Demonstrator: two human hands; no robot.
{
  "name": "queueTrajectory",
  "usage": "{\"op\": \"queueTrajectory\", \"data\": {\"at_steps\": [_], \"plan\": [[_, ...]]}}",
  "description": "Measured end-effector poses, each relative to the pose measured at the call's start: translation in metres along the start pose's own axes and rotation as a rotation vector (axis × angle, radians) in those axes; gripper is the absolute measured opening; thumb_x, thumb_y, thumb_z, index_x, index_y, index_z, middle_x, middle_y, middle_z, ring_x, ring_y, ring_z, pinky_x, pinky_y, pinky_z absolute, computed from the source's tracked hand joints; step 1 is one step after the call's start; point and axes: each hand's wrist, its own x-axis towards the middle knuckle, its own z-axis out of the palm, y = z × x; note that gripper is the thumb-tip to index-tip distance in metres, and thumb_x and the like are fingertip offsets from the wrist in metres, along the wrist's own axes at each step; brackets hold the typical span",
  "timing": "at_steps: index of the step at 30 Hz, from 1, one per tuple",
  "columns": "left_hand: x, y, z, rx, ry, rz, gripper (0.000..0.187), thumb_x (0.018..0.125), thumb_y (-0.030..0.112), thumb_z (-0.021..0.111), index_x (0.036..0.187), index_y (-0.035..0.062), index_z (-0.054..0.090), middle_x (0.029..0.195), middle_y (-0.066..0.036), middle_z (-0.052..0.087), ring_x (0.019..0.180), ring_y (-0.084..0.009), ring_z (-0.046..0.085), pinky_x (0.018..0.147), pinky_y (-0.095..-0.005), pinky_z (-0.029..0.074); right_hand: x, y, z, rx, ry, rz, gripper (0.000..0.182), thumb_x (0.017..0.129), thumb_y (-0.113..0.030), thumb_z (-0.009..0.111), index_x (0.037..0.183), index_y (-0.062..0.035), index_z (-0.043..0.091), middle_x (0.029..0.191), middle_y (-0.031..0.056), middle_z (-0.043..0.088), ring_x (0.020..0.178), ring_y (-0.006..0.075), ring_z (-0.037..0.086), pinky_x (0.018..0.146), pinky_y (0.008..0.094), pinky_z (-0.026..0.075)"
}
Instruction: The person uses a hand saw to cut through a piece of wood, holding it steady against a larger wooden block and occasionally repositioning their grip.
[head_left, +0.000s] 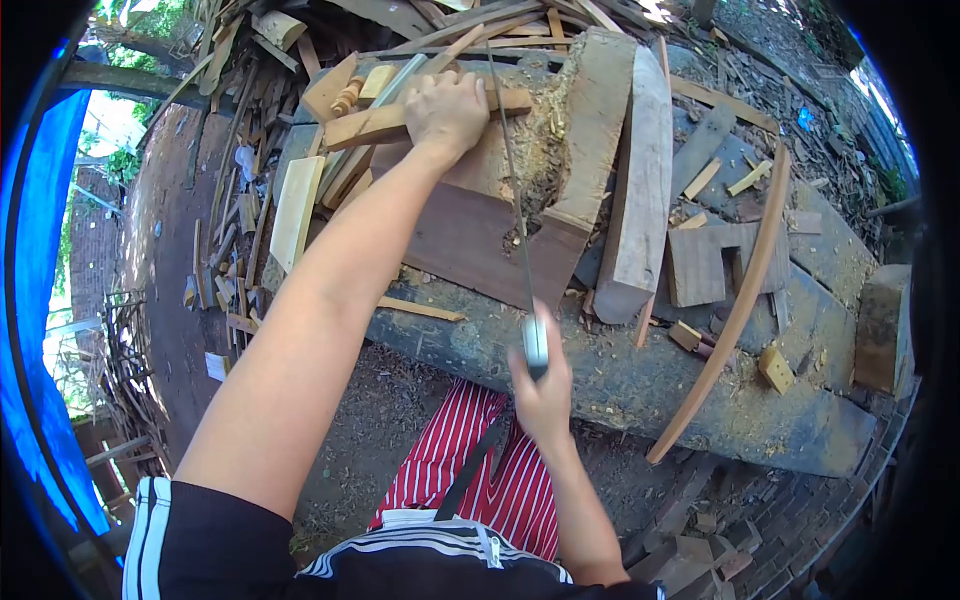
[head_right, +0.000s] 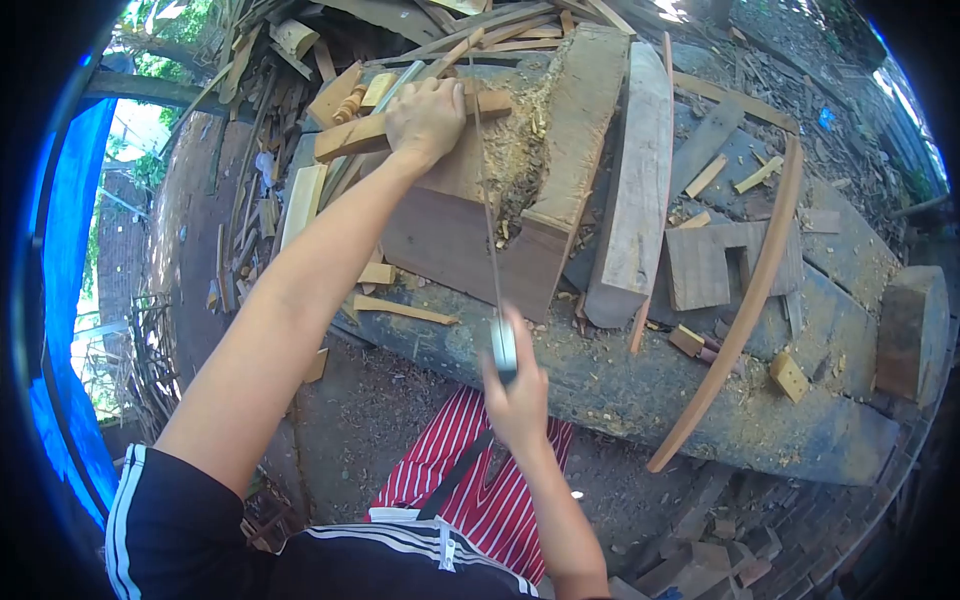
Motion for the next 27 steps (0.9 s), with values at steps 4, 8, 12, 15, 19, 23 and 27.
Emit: {"op": "queueTrajectory", "data": {"at_steps": [4, 8, 12, 15, 19, 23, 27], "plan": [[-0.003, -0.001, -0.001, -0.097, 0.009, 0.016, 0.037, 0.099, 0.039, 0.045, 0.097, 0.0131, 0.071, 0.103, -0.007, 0.07, 0.101, -0.0291, 0.063, 0.089, -0.0453, 0.047, -0.044, -0.01, -0.022, 0.082, -0.071, 0.233, 0.058, 0.09, -0.003, 0.059, 0.146, -0.0042, 0.043, 0.102, 0.0087, 0.062, 0.092, 0.0161, 0.06, 0.085, 0.0318, 0.047], [0.005, 0.002, -0.003, -0.079, -0.025, -0.077, 0.034, 0.099, 0.038, 0.046, 0.098, 0.0144, 0.07, 0.101, -0.006, 0.07, 0.1, -0.0293, 0.064, 0.088, -0.0453, 0.049, -0.031, -0.008, -0.008, -0.01, -0.02, 0.138, 0.061, 0.091, -0.006, 0.061, 0.148, -0.0137, 0.042, 0.1, 0.0162, 0.069, 0.087, 0.0219, 0.071, 0.079, 0.0331, 0.053], [0.0, -0.003, 0.003, -0.066, 0.044, 0.019, 0.035, 0.099, 0.038, 0.046, 0.094, 0.0146, 0.071, 0.097, -0.006, 0.07, 0.097, -0.0288, 0.064, 0.086, -0.0459, 0.048, -0.05, -0.028, -0.034, 0.036, -0.067, 0.201, 0.06, 0.091, -0.005, 0.06, 0.148, -0.0122, 0.043, 0.106, 0.0173, 0.07, 0.092, 0.0244, 0.071, 0.083, 0.0342, 0.053], [-0.001, -0.002, 0.003, -0.05, 0.035, 0.015, 0.034, 0.099, 0.038, 0.046, 0.093, 0.0154, 0.071, 0.098, -0.006, 0.07, 0.095, -0.0289, 0.064, 0.085, -0.0459, 0.048, -0.05, -0.023, -0.041, 0.001, -0.082, 0.134, 0.059, 0.09, -0.005, 0.06, 0.147, -0.0112, 0.044, 0.11, 0.018, 0.07, 0.095, 0.0258, 0.071, 0.086, 0.0356, 0.053], [0.0, -0.002, 0.006, -0.063, 0.063, 0.023, 0.034, 0.099, 0.038, 0.046, 0.093, 0.0155, 0.07, 0.098, -0.005, 0.071, 0.094, -0.0291, 0.065, 0.084, -0.046, 0.048, 0.018, -0.034, -0.023, 0.133, -0.104, 0.211, 0.059, 0.091, -0.009, 0.059, 0.148, -0.0116, 0.043, 0.12, 0.0224, 0.067, 0.1, 0.0285, 0.069, 0.086, 0.041, 0.053], [0.002, -0.002, 0.001, -0.013, 0.018, 0.022, 0.034, 0.099, 0.039, 0.045, 0.095, 0.0158, 0.069, 0.098, -0.005, 0.07, 0.094, -0.0294, 0.065, 0.083, -0.0455, 0.05, 0.06, -0.03, 0.002, 0.103, -0.073, 0.181, 0.057, 0.093, -0.012, 0.058, 0.148, -0.0124, 0.042, 0.118, 0.0214, 0.066, 0.1, 0.0265, 0.067, 0.087, 0.0376, 0.051], [-0.001, -0.002, 0.003, -0.054, 0.031, 0.01, 0.034, 0.098, 0.039, 0.046, 0.091, 0.015, 0.07, 0.096, -0.005, 0.07, 0.096, -0.0301, 0.064, 0.084, -0.0465, 0.048, -0.039, -0.003, -0.022, 0.096, -0.091, 0.2, 0.06, 0.089, -0.004, 0.062, 0.146, -0.0023, 0.043, 0.124, 0.014, 0.062, 0.114, 0.0206, 0.059, 0.102, 0.0338, 0.042]]}}
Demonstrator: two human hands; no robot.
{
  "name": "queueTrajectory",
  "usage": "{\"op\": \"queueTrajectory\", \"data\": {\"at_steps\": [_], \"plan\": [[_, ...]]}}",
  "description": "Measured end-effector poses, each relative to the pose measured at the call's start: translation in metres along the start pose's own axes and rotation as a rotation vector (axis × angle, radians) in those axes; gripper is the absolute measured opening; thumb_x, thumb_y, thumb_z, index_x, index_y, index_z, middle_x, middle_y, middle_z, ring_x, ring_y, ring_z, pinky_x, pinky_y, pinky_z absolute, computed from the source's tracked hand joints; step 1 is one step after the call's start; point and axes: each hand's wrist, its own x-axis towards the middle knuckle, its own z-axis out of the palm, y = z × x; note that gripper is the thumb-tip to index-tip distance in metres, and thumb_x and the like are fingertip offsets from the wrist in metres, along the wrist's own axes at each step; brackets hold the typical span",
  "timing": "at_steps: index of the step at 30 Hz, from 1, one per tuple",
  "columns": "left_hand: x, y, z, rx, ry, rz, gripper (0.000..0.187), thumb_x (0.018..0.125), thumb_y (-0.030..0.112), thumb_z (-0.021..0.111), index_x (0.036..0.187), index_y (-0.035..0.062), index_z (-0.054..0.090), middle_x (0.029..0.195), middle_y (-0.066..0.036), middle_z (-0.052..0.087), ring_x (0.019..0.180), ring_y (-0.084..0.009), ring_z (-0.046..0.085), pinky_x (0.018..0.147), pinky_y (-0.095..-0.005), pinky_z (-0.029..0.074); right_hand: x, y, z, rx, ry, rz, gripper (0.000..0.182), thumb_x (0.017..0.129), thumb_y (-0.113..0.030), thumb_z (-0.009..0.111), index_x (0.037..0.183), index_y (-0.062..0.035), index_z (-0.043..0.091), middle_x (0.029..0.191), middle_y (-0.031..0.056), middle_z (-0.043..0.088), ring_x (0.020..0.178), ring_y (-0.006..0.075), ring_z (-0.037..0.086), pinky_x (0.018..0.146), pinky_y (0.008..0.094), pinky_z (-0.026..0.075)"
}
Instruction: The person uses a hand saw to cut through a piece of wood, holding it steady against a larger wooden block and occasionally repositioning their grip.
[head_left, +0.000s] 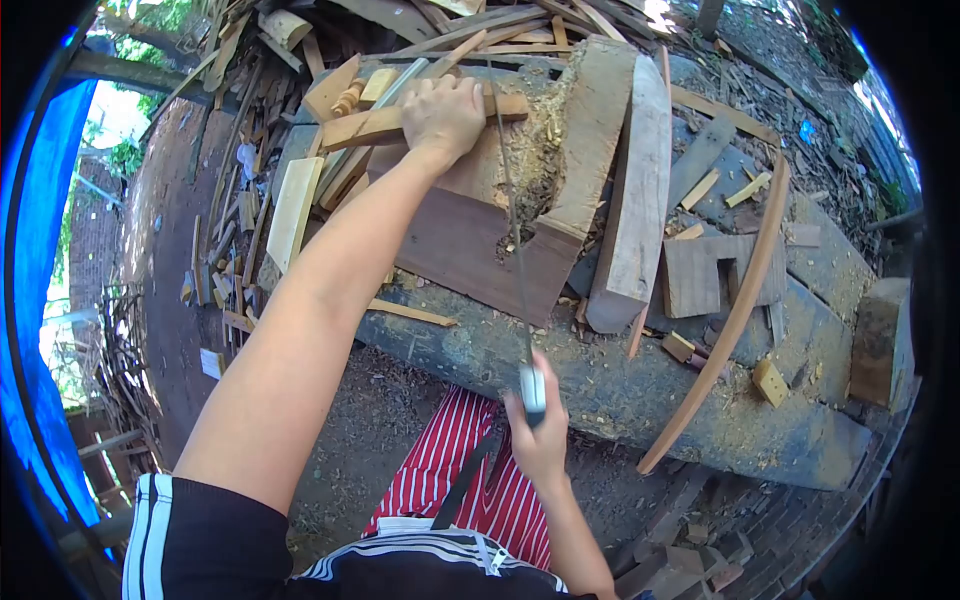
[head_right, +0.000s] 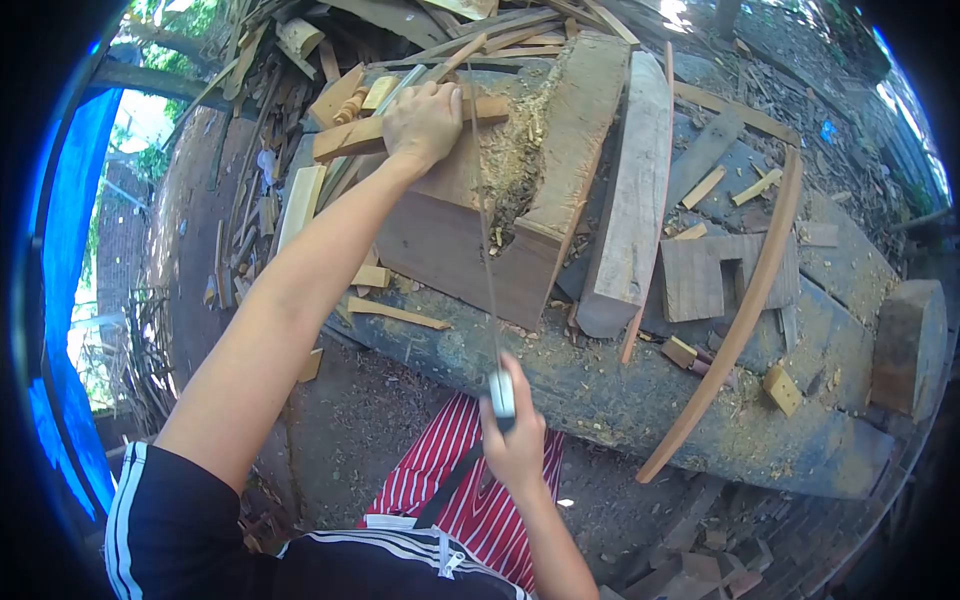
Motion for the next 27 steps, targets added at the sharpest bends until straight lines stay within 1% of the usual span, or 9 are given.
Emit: {"op": "queueTrajectory", "data": {"at_steps": [3, 7, 9, 11, 12, 17, 19, 23, 27], "plan": [[0.0, 0.0, 0.004, -0.015, 0.015, -0.008, 0.033, 0.097, 0.038, 0.047, 0.091, 0.0147, 0.069, 0.096, -0.005, 0.069, 0.095, -0.0295, 0.063, 0.084, -0.0466, 0.047, -0.007, -0.015, -0.008, -0.013, -0.008, 0.024, 0.061, 0.089, -0.008, 0.063, 0.146, -0.0021, 0.043, 0.115, 0.0107, 0.062, 0.102, 0.0177, 0.061, 0.093, 0.0316, 0.046], [0.0, 0.0, -0.002, -0.019, -0.01, -0.016, 0.032, 0.097, 0.037, 0.048, 0.091, 0.0143, 0.069, 0.096, -0.006, 0.069, 0.095, -0.0292, 0.063, 0.084, -0.0462, 0.047, 0.088, -0.037, 0.009, 0.063, -0.02, -0.001, 0.06, 0.092, -0.01, 0.059, 0.149, -0.0096, 0.041, 0.105, 0.0135, 0.065, 0.085, 0.0173, 0.061, 0.08, 0.0328, 0.05], [0.0, 0.001, -0.001, -0.001, 0.008, -0.005, 0.032, 0.097, 0.037, 0.048, 0.091, 0.0145, 0.07, 0.096, -0.006, 0.069, 0.094, -0.0293, 0.063, 0.083, -0.0455, 0.048, 0.106, -0.031, 0.022, -0.016, 0.029, -0.103, 0.06, 0.092, -0.012, 0.059, 0.149, -0.0092, 0.041, 0.106, 0.0147, 0.065, 0.087, 0.0194, 0.062, 0.082, 0.0347, 0.049], [0.0, 0.001, 0.001, -0.011, 0.012, 0.004, 0.032, 0.097, 0.037, 0.048, 0.091, 0.0145, 0.07, 0.095, -0.005, 0.069, 0.094, -0.0293, 0.063, 0.083, -0.0454, 0.048, 0.074, -0.034, 0.015, 0.028, -0.028, 0.026, 0.06, 0.093, -0.014, 0.059, 0.149, -0.0085, 0.04, 0.115, 0.0187, 0.067, 0.098, 0.0233, 0.066, 0.089, 0.0365, 0.05], [0.0, -0.001, 0.002, -0.016, 0.02, 0.008, 0.032, 0.097, 0.037, 0.048, 0.091, 0.0146, 0.07, 0.095, -0.005, 0.069, 0.095, -0.0292, 0.063, 0.083, -0.0452, 0.048, 0.051, -0.006, 0.016, -0.056, 0.041, -0.127, 0.06, 0.093, -0.012, 0.059, 0.149, -0.0086, 0.04, 0.12, 0.0203, 0.066, 0.107, 0.0257, 0.067, 0.093, 0.0369, 0.049], [-0.001, -0.001, -0.003, -0.008, 0.03, 0.038, 0.03, 0.098, 0.037, 0.048, 0.095, 0.0159, 0.069, 0.095, -0.004, 0.069, 0.094, -0.0282, 0.065, 0.082, -0.0442, 0.051, 0.0, -0.009, -0.007, -0.052, 0.028, -0.101, 0.061, 0.09, -0.005, 0.06, 0.148, -0.011, 0.043, 0.099, 0.0105, 0.064, 0.083, 0.0141, 0.063, 0.08, 0.0276, 0.049], [-0.002, 0.004, -0.004, -0.016, 0.039, -0.001, 0.03, 0.098, 0.037, 0.048, 0.095, 0.0158, 0.069, 0.094, -0.004, 0.069, 0.093, -0.0281, 0.065, 0.082, -0.0444, 0.051, 0.039, -0.026, -0.001, 0.064, -0.023, 0.04, 0.062, 0.091, -0.007, 0.059, 0.149, -0.0118, 0.042, 0.099, 0.0096, 0.063, 0.08, 0.0138, 0.06, 0.076, 0.0288, 0.049], [-0.002, 0.0, 0.0, 0.0, 0.012, 0.019, 0.032, 0.097, 0.038, 0.048, 0.091, 0.0149, 0.07, 0.093, -0.005, 0.068, 0.093, -0.0284, 0.063, 0.083, -0.0449, 0.048, 0.098, -0.035, 0.025, -0.03, 0.033, -0.081, 0.06, 0.093, -0.011, 0.058, 0.15, -0.0115, 0.04, 0.104, 0.0134, 0.065, 0.086, 0.0191, 0.062, 0.079, 0.0355, 0.051], [0.0, 0.0, 0.001, -0.003, 0.007, 0.011, 0.032, 0.097, 0.038, 0.049, 0.091, 0.0147, 0.07, 0.093, -0.005, 0.068, 0.093, -0.0285, 0.063, 0.083, -0.0449, 0.048, 0.02, 0.002, 0.014, -0.105, 0.052, -0.18, 0.06, 0.093, -0.01, 0.06, 0.149, -0.0113, 0.04, 0.106, 0.0153, 0.068, 0.091, 0.0216, 0.068, 0.086, 0.0331, 0.052]]}}
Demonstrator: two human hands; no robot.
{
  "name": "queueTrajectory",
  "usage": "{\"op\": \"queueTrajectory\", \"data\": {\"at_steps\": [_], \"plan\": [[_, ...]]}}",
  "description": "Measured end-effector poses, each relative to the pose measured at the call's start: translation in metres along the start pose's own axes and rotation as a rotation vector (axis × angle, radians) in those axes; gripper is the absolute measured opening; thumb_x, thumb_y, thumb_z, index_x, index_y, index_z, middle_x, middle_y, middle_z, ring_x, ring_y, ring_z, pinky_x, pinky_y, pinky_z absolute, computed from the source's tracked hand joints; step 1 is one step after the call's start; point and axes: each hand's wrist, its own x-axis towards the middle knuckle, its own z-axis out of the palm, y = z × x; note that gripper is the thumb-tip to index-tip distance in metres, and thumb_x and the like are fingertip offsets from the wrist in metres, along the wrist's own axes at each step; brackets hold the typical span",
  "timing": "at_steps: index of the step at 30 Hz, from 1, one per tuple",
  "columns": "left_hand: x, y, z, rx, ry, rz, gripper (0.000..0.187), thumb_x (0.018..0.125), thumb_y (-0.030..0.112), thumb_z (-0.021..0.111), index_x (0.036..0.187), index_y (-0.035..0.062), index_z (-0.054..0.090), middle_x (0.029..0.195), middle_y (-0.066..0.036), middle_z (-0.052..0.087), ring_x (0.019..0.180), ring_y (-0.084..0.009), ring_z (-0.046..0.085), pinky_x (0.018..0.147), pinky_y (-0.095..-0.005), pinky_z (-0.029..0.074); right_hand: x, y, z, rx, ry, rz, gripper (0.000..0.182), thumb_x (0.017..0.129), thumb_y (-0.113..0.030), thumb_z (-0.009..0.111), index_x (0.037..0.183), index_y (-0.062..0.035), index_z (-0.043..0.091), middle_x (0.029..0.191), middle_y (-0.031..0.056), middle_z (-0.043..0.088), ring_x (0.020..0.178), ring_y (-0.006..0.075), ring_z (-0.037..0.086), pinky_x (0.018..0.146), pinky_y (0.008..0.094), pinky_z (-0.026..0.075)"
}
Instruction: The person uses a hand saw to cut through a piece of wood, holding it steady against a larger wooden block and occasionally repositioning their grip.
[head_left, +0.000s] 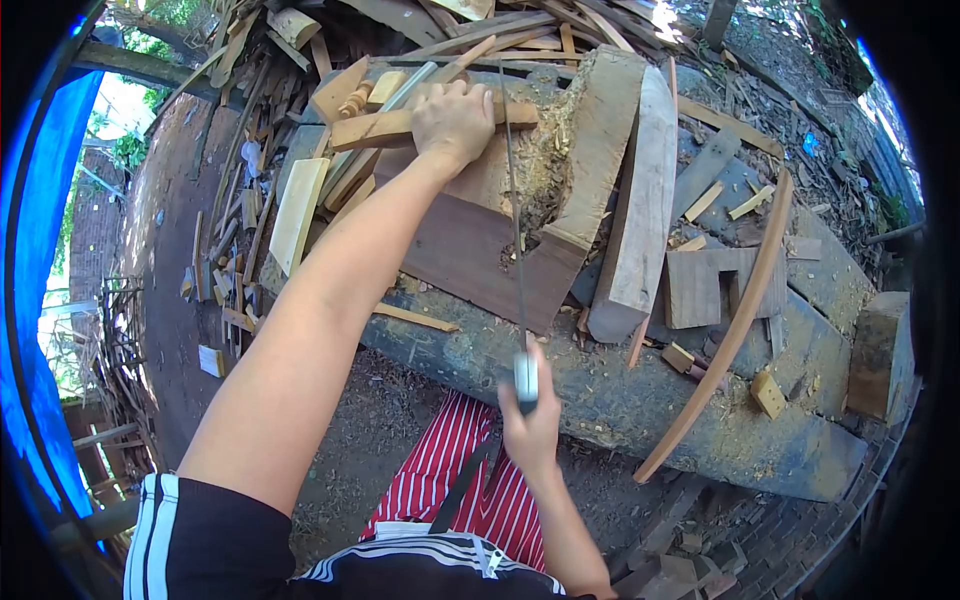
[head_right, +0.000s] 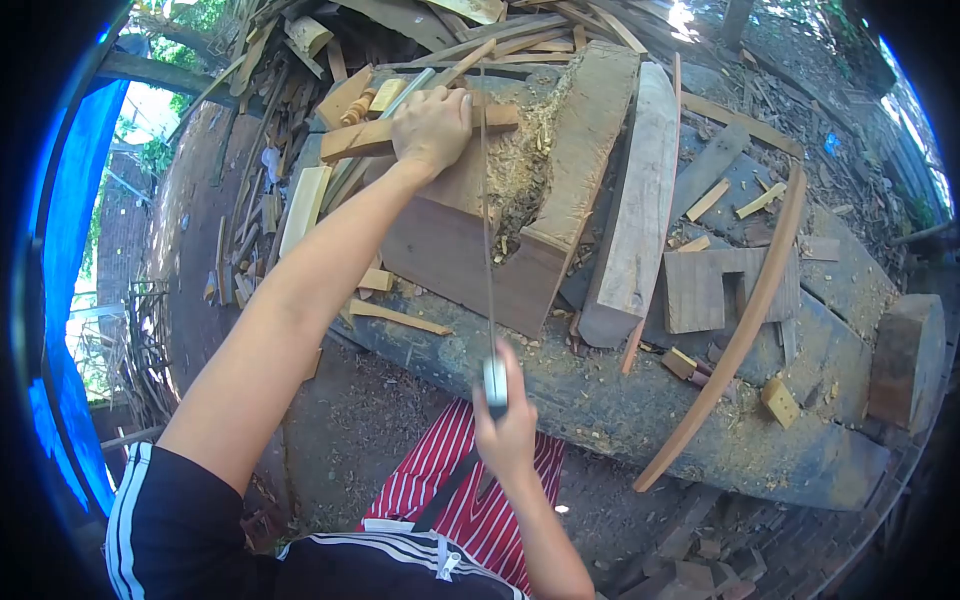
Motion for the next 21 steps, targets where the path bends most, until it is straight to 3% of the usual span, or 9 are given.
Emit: {"op": "queueTrajectory", "data": {"at_steps": [2, 3, 6, 9, 11, 14, 18, 21], "plan": [[-0.002, -0.002, -0.001, 0.004, 0.039, -0.005, 0.031, 0.098, 0.037, 0.048, 0.091, 0.015, 0.069, 0.093, -0.005, 0.068, 0.092, -0.0284, 0.064, 0.081, -0.0445, 0.05, -0.034, -0.003, -0.018, 0.085, -0.061, 0.175, 0.06, 0.092, -0.008, 0.061, 0.149, -0.0094, 0.041, 0.108, 0.0123, 0.067, 0.092, 0.0163, 0.065, 0.087, 0.031, 0.05], [-0.002, -0.001, 0.0, 0.002, 0.087, 0.018, 0.03, 0.098, 0.037, 0.048, 0.092, 0.0152, 0.068, 0.093, -0.004, 0.069, 0.092, -0.0283, 0.065, 0.08, -0.044, 0.051, -0.03, -0.005, -0.019, 0.087, -0.04, 0.136, 0.06, 0.091, -0.008, 0.061, 0.148, -0.0089, 0.042, 0.104, 0.0113, 0.066, 0.089, 0.0161, 0.064, 0.085, 0.0306, 0.05], [-0.001, 0.002, -0.004, -0.003, 0.021, -0.001, 0.031, 0.098, 0.037, 0.047, 0.093, 0.0153, 0.069, 0.095, -0.004, 0.069, 0.093, -0.0282, 0.065, 0.082, -0.0441, 0.051, 0.026, -0.009, -0.011, 0.204, -0.041, 0.18, 0.058, 0.092, -0.01, 0.061, 0.147, -0.0073, 0.044, 0.098, 0.0096, 0.063, 0.082, 0.0164, 0.059, 0.081, 0.0314, 0.05], [0.0, 0.003, -0.005, 0.027, 0.013, -0.018, 0.031, 0.098, 0.037, 0.047, 0.094, 0.0152, 0.069, 0.095, -0.004, 0.07, 0.094, -0.0278, 0.065, 0.083, -0.044, 0.05, 0.077, -0.018, 0.005, 0.226, -0.077, 0.234, 0.057, 0.093, -0.013, 0.06, 0.147, -0.0067, 0.043, 0.103, 0.0109, 0.063, 0.085, 0.0172, 0.058, 0.083, 0.0334, 0.049], [-0.001, 0.003, -0.004, 0.015, -0.001, -0.006, 0.031, 0.098, 0.037, 0.047, 0.094, 0.0151, 0.069, 0.096, -0.005, 0.07, 0.094, -0.0277, 0.065, 0.084, -0.0441, 0.05, 0.078, -0.023, 0.009, 0.16, -0.053, 0.199, 0.057, 0.094, -0.015, 0.059, 0.148, -0.0074, 0.042, 0.11, 0.0135, 0.064, 0.094, 0.0192, 0.061, 0.089, 0.0346, 0.048], [0.001, 0.002, -0.005, 0.011, -0.003, 0.004, 0.032, 0.099, 0.037, 0.047, 0.094, 0.015, 0.069, 0.097, -0.005, 0.069, 0.095, -0.0277, 0.065, 0.084, -0.0443, 0.05, 0.01, 0.011, 0.006, 0.098, -0.019, 0.095, 0.059, 0.093, -0.01, 0.06, 0.149, -0.0084, 0.041, 0.118, 0.0192, 0.066, 0.107, 0.0247, 0.066, 0.096, 0.0362, 0.048], [-0.002, 0.002, -0.003, -0.001, 0.044, -0.005, 0.031, 0.099, 0.037, 0.047, 0.093, 0.0151, 0.068, 0.097, -0.005, 0.069, 0.094, -0.0279, 0.065, 0.082, -0.0452, 0.051, -0.025, 0.009, -0.011, 0.027, -0.007, 0.043, 0.06, 0.091, -0.009, 0.061, 0.149, -0.0118, 0.042, 0.101, 0.0149, 0.068, 0.084, 0.0198, 0.067, 0.083, 0.0335, 0.052], [0.005, 0.008, -0.003, 0.054, 0.018, -0.104, 0.031, 0.099, 0.037, 0.046, 0.094, 0.015, 0.068, 0.096, -0.005, 0.069, 0.094, -0.0286, 0.065, 0.081, -0.0462, 0.051, 0.017, -0.016, -0.009, 0.129, -0.027, 0.22, 0.061, 0.091, -0.009, 0.061, 0.149, -0.0149, 0.042, 0.106, 0.0155, 0.067, 0.091, 0.0209, 0.066, 0.087, 0.0346, 0.051]]}}
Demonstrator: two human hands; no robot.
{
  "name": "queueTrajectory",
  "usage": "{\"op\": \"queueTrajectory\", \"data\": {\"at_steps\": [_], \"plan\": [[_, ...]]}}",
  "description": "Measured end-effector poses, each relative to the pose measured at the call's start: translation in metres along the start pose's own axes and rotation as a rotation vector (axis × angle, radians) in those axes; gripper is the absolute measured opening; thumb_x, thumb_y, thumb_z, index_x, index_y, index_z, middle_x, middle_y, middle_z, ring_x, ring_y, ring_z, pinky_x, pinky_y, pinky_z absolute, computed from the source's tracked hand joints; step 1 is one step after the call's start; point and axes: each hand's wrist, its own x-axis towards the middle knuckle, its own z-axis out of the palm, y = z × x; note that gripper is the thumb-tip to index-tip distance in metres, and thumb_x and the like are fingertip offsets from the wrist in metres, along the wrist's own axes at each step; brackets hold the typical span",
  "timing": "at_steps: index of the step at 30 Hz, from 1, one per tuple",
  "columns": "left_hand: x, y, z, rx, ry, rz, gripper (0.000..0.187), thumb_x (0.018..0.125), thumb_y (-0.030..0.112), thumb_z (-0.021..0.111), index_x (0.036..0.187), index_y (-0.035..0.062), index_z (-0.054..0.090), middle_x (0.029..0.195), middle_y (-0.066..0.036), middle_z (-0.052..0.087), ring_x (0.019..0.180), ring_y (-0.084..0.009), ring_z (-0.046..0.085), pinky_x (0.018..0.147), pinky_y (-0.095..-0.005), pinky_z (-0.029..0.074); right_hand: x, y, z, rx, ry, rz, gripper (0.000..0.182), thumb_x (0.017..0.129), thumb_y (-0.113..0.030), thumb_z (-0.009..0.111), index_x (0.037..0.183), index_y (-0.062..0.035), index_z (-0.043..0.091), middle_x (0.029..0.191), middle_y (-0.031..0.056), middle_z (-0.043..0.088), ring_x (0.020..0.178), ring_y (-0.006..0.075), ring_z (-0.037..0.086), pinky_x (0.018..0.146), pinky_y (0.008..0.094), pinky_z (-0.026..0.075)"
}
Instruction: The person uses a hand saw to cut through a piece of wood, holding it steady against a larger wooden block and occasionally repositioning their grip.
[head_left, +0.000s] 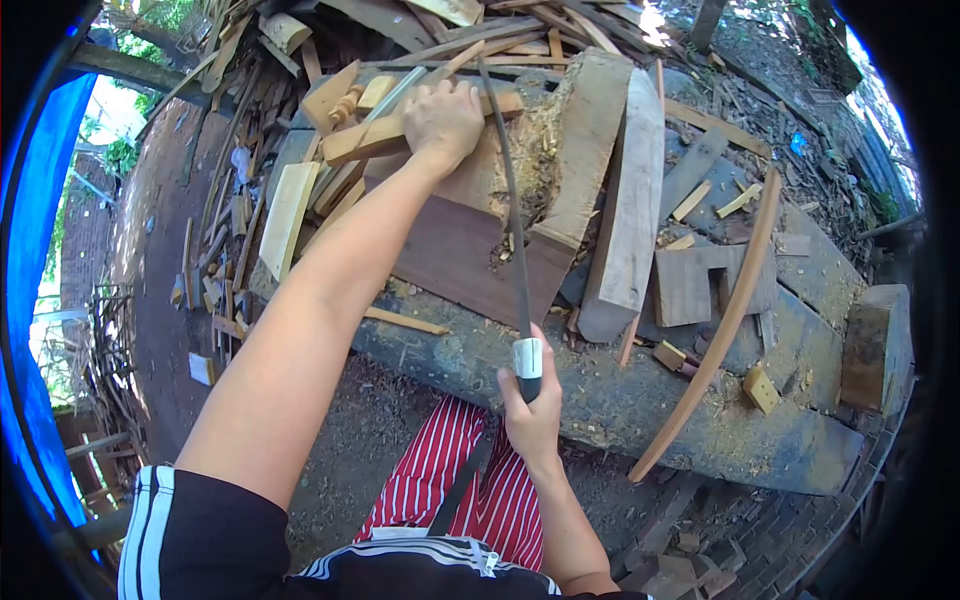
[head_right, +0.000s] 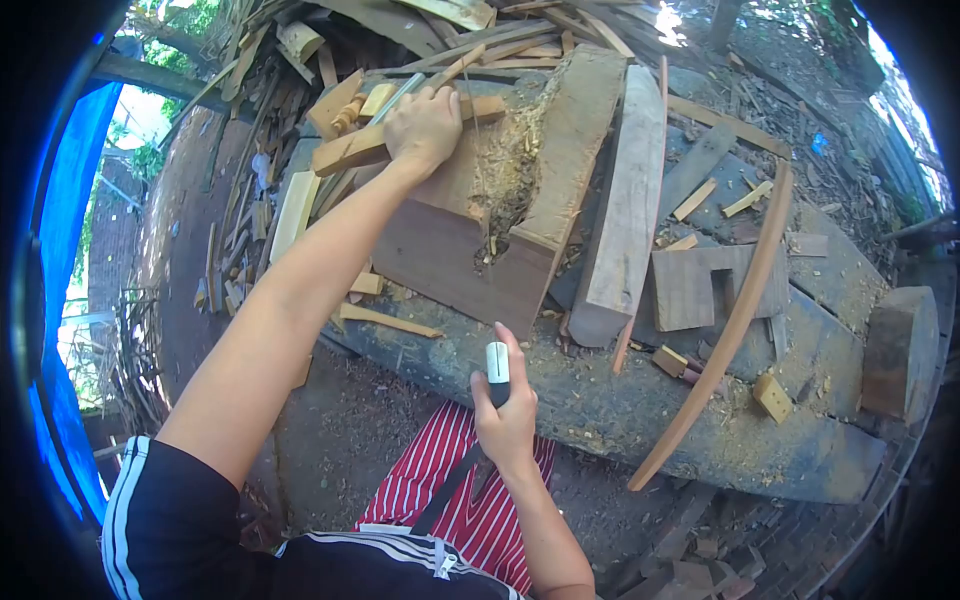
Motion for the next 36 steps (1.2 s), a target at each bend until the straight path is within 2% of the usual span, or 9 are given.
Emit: {"op": "queueTrajectory", "data": {"at_steps": [4, 8, 11, 15, 18, 23, 26, 30, 36], "plan": [[0.005, -0.009, 0.005, -0.059, -0.024, 0.089, 0.033, 0.098, 0.037, 0.046, 0.095, 0.0139, 0.069, 0.098, -0.008, 0.07, 0.095, -0.0314, 0.064, 0.086, -0.0468, 0.049, -0.004, 0.002, -0.009, -0.011, -0.026, -0.03, 0.062, 0.091, -0.009, 0.061, 0.149, -0.0154, 0.042, 0.125, 0.0199, 0.064, 0.111, 0.0263, 0.065, 0.094, 0.0369, 0.049], [0.005, -0.009, 0.004, -0.041, -0.026, 0.083, 0.034, 0.099, 0.038, 0.045, 0.095, 0.0146, 0.069, 0.099, -0.007, 0.07, 0.093, -0.031, 0.065, 0.085, -0.0457, 0.05, -0.044, 0.015, -0.018, -0.02, -0.04, -0.078, 0.061, 0.091, -0.01, 0.061, 0.149, -0.0132, 0.042, 0.133, 0.0205, 0.061, 0.121, 0.0297, 0.061, 0.101, 0.0392, 0.046], [0.006, -0.008, 0.002, -0.037, -0.048, 0.098, 0.034, 0.099, 0.038, 0.045, 0.095, 0.0144, 0.069, 0.098, -0.007, 0.07, 0.093, -0.031, 0.065, 0.085, -0.0458, 0.05, -0.034, 0.004, -0.017, -0.011, -0.052, -0.054, 0.061, 0.091, -0.009, 0.061, 0.149, -0.0135, 0.043, 0.134, 0.0202, 0.06, 0.123, 0.0296, 0.06, 0.102, 0.0388, 0.046], [0.006, -0.01, 0.002, -0.029, -0.005, 0.11, 0.034, 0.098, 0.037, 0.045, 0.094, 0.0142, 0.07, 0.099, -0.008, 0.07, 0.093, -0.0315, 0.065, 0.085, -0.0462, 0.05, 0.055, -0.028, 0.002, 0.051, -0.087, 0.028, 0.06, 0.091, -0.01, 0.06, 0.148, -0.0124, 0.042, 0.121, 0.0179, 0.065, 0.103, 0.0275, 0.066, 0.091, 0.0376, 0.05], [0.005, -0.011, 0.005, -0.042, -0.014, 0.123, 0.032, 0.097, 0.037, 0.048, 0.091, 0.0138, 0.069, 0.096, -0.008, 0.07, 0.092, -0.0309, 0.065, 0.084, -0.0468, 0.049, 0.057, -0.015, 0.013, 0.051, -0.035, -0.067, 0.061, 0.091, -0.01, 0.061, 0.149, -0.013, 0.042, 0.119, 0.0179, 0.066, 0.1, 0.0255, 0.067, 0.088, 0.037, 0.051], [0.002, -0.012, 0.0, -0.025, -0.05, 0.099, 0.032, 0.099, 0.037, 0.046, 0.093, 0.0139, 0.066, 0.095, -0.006, 0.066, 0.093, -0.03, 0.064, 0.083, -0.0466, 0.05, -0.022, 0.025, -0.011, -0.083, -0.033, -0.135, 0.062, 0.091, -0.008, 0.06, 0.15, -0.0135, 0.041, 0.12, 0.0174, 0.065, 0.1, 0.0236, 0.066, 0.088, 0.0364, 0.051], [0.005, -0.007, -0.001, -0.053, -0.038, 0.091, 0.031, 0.099, 0.037, 0.046, 0.093, 0.014, 0.066, 0.095, -0.006, 0.067, 0.092, -0.0297, 0.064, 0.082, -0.0461, 0.05, 0.015, -0.016, -0.011, 0.038, -0.087, 0.028, 0.063, 0.09, -0.009, 0.061, 0.149, -0.0098, 0.041, 0.123, 0.0179, 0.063, 0.108, 0.0228, 0.062, 0.095, 0.037, 0.047], [0.004, -0.009, 0.0, -0.026, -0.006, 0.119, 0.03, 0.098, 0.036, 0.048, 0.091, 0.0142, 0.066, 0.093, -0.006, 0.067, 0.091, -0.0293, 0.064, 0.081, -0.0455, 0.05, 0.102, -0.024, 0.021, 0.024, -0.035, -0.125, 0.06, 0.091, -0.013, 0.06, 0.148, -0.0084, 0.042, 0.131, 0.0233, 0.06, 0.12, 0.0303, 0.059, 0.102, 0.0397, 0.043], [0.0, -0.013, -0.002, -0.07, 0.022, 0.204, 0.026, 0.097, 0.034, 0.05, 0.089, 0.0151, 0.067, 0.092, -0.005, 0.066, 0.089, -0.0279, 0.063, 0.081, -0.0445, 0.048, 0.073, -0.023, 0.029, 0.002, -0.002, -0.169, 0.061, 0.09, -0.01, 0.059, 0.149, -0.0109, 0.041, 0.135, 0.0245, 0.058, 0.129, 0.0346, 0.054, 0.107, 0.0408, 0.04]]}}
